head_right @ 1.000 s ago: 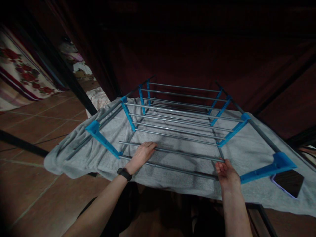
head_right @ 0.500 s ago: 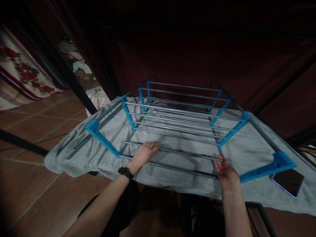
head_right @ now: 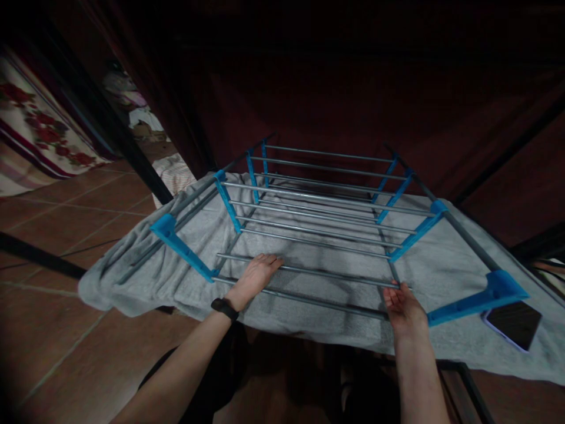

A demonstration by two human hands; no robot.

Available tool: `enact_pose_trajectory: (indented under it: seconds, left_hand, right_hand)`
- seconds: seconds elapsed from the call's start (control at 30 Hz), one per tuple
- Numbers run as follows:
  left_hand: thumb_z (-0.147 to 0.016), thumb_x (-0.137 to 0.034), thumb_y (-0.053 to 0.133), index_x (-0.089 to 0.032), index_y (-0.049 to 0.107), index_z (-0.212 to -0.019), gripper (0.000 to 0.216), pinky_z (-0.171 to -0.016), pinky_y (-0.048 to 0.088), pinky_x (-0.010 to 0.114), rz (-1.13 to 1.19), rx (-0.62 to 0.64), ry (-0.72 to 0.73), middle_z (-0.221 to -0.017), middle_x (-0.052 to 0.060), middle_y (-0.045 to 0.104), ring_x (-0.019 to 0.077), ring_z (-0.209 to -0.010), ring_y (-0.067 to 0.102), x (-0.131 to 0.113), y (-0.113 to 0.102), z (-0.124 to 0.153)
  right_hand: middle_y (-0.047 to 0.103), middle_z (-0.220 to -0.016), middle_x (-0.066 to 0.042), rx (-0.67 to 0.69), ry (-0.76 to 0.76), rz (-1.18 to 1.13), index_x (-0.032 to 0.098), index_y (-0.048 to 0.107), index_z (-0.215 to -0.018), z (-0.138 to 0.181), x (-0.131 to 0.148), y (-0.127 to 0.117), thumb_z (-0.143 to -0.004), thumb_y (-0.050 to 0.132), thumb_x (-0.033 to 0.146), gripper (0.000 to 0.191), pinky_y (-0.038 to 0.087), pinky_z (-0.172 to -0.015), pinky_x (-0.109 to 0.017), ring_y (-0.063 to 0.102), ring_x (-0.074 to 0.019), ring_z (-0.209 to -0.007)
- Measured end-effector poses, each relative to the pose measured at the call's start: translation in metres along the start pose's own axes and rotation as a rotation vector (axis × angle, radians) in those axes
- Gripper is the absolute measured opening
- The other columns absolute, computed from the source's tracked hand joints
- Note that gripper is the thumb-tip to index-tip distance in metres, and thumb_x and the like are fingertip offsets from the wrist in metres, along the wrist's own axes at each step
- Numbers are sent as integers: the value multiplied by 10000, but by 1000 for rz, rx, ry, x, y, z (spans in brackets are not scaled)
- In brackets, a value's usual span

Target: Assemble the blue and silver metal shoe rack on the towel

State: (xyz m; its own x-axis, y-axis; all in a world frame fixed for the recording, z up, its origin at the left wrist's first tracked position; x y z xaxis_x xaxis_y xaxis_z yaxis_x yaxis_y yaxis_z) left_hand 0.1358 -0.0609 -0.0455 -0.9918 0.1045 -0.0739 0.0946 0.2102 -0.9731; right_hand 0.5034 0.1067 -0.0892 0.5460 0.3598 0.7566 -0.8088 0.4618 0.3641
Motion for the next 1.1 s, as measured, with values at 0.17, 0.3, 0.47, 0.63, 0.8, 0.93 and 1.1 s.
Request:
enact_pose_trajectory:
  seconds: [0.17,0.3,0.47,0.63,0.8,0.93,1.1]
  left_hand:
    - [-904,-93,422,-213,631,-1104,313,-900,403,358,20,-7,-68,-990,72,644,211,-936,588,4,1,-2]
    - [-909,-114,408,-210,653,-1074,311,-893,395,368,35,-16,-178,-968,82,652,220,-926,601,12,-2,-2]
    - [-894,-126,421,-207,668,-1019,288,-899,379,373,37,-21,-297,-948,87,671,231,-939,608,23,-6,-1]
    - [-857,-128,453,-216,677,-978,269,-984,327,420,27,-114,-414,-935,95,684,255,-980,591,36,-5,5]
    - [-835,-124,466,-208,669,-965,255,-1068,224,528,-33,-201,-554,-981,109,670,295,-1061,544,49,-6,12]
    - [-831,-159,497,-195,654,-985,223,-1084,182,589,-82,-292,-708,-1110,138,608,337,-1191,467,57,-7,17]
    - [-790,-157,557,-182,615,-1029,247,-1039,327,502,91,-412,-900,-1270,146,494,324,-1232,447,73,-8,19]
  right_hand:
    - [584,-674,42,-17,17,-6,172,547,-802,3,2,2,-931,471,138,154,557,-580,-183,587,-57,-551]
    - [592,-708,43,-10,19,-11,182,531,-798,4,2,2,-931,471,144,151,562,-596,-186,598,-56,-582]
    - [610,-786,29,7,3,-15,184,543,-816,-1,-1,1,-934,458,139,152,572,-654,-189,632,-58,-698]
    - [615,-824,18,25,-5,-7,179,548,-808,-4,-2,1,-929,452,119,166,586,-667,-211,643,-68,-748]
    - [614,-829,15,3,1,-23,184,530,-794,-1,-2,1,-920,431,91,185,589,-629,-223,641,-76,-726]
    - [617,-845,11,-8,0,-23,191,517,-803,0,-2,2,-922,411,90,188,588,-615,-228,641,-81,-723]
    - [614,-860,15,-22,20,-31,195,510,-812,1,-2,3,-915,406,79,187,587,-626,-230,643,-77,-726]
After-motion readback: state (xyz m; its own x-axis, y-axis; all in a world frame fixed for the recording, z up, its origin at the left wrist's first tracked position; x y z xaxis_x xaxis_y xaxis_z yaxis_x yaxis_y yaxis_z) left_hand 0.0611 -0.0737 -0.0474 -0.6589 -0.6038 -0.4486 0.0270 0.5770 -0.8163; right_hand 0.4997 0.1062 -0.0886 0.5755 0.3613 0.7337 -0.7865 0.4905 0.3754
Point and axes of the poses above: each hand's wrist, its own z-axis away from the middle knuckle, its own y-axis out of the palm, x = y × z, the point moved 1 cm from there along -z, towards the middle knuckle
